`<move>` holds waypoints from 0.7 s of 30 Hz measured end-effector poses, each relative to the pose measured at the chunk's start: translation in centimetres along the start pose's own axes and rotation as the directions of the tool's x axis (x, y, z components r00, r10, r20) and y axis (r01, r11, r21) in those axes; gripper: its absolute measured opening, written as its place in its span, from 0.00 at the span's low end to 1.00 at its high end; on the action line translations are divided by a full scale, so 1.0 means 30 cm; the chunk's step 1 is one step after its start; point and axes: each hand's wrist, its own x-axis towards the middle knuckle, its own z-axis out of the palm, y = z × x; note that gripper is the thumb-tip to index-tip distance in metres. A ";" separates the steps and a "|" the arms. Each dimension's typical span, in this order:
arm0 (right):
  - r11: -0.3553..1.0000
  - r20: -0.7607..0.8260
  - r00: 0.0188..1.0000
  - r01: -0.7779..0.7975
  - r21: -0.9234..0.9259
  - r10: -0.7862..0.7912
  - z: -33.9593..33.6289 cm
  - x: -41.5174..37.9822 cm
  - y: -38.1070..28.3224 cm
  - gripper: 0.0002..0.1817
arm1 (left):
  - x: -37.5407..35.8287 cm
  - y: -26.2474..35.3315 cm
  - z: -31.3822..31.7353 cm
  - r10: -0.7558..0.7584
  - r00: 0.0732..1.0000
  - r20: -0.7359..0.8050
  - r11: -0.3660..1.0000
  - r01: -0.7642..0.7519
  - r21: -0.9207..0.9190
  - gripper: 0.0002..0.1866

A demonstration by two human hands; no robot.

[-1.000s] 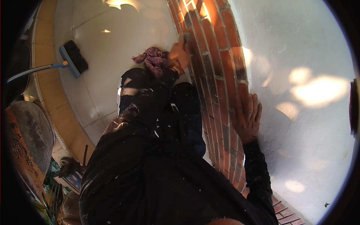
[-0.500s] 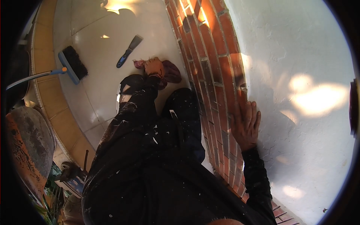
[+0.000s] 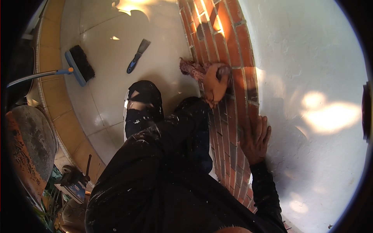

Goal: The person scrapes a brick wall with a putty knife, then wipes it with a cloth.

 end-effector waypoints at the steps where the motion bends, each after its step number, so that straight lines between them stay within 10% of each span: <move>1: 1.000 -0.001 1.000 -0.010 0.019 0.010 -0.006 -0.009 0.002 0.27 | -0.107 0.012 -0.023 -0.037 0.998 0.060 0.999 0.038 -0.019 0.14; 6: 0.999 -0.027 1.000 -0.004 -0.031 0.003 0.002 0.005 -0.004 0.26 | -0.184 -0.016 -0.023 -0.042 0.995 0.090 0.992 0.052 -0.116 0.12; 13: 1.000 0.006 1.000 -0.008 0.000 0.008 0.000 -0.013 0.001 0.27 | 0.470 -0.071 0.110 -0.125 0.935 -0.332 0.982 0.069 -0.175 0.09; 15: 1.000 -0.004 1.000 -0.004 -0.001 0.004 0.001 -0.020 0.005 0.27 | 0.515 -0.069 0.108 0.125 0.875 -0.467 0.992 -0.102 0.076 0.11; 21: 1.000 -0.027 1.000 -0.010 0.024 0.011 0.004 0.007 0.003 0.28 | -0.062 -0.052 0.040 -0.072 0.986 -0.152 0.996 0.079 0.038 0.10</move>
